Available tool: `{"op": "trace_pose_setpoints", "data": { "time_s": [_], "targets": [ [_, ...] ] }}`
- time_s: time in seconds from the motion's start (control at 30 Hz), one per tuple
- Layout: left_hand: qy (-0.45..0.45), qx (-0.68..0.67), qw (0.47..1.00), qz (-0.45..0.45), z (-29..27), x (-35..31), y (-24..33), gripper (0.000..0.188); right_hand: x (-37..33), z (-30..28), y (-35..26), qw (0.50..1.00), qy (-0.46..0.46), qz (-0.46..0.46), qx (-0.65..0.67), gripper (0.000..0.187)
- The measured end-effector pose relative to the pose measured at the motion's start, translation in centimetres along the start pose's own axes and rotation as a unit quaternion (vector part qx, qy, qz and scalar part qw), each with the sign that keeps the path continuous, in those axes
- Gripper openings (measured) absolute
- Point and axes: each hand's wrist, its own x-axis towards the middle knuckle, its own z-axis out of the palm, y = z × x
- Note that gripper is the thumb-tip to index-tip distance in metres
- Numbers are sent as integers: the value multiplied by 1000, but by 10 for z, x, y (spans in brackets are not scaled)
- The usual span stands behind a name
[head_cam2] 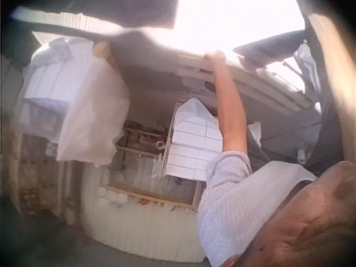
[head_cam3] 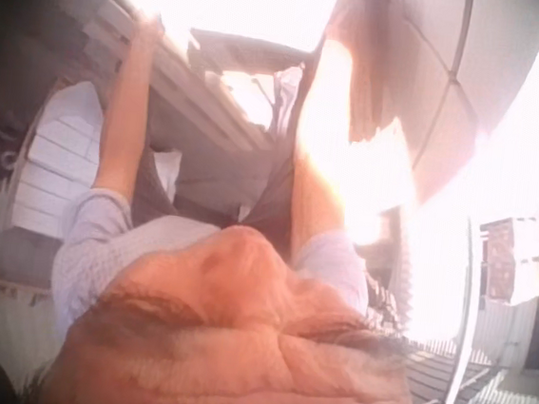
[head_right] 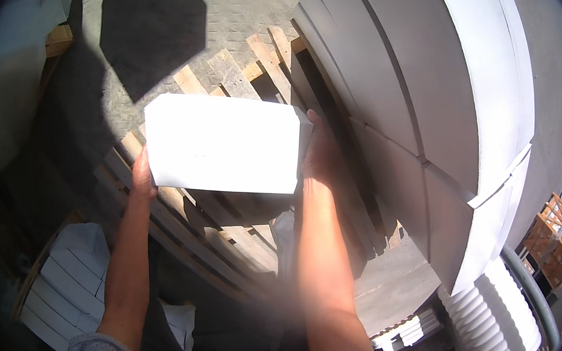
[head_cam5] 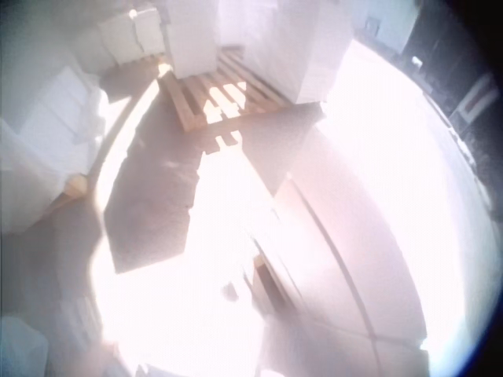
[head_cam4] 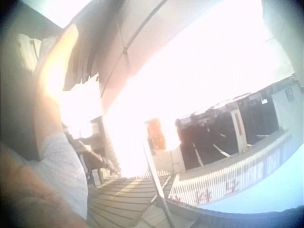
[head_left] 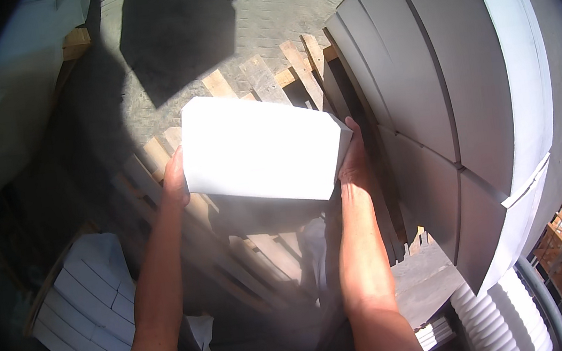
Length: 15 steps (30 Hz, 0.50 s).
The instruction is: The person repeatedly picks up white rectangular blocks from a wooden pallet and stacks them onto a larger wrapped pallet. The action is performed by hand without tools, moving between the two pallets in a repetitive cycle.
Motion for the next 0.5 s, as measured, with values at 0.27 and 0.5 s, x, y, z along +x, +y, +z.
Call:
{"op": "trace_pose_setpoints", "data": {
  "time_s": [0.27, 0.5],
  "targets": [
    [261, -136, 949, -111, -172, -213, -50, 49, -108, 98, 135, 941, -161, 5, -297, 38],
    [364, -228, 897, -108, -251, -376, -33, 48, -290, 163, 188, 960, -112, 121, -225, 43]
  ]
}}
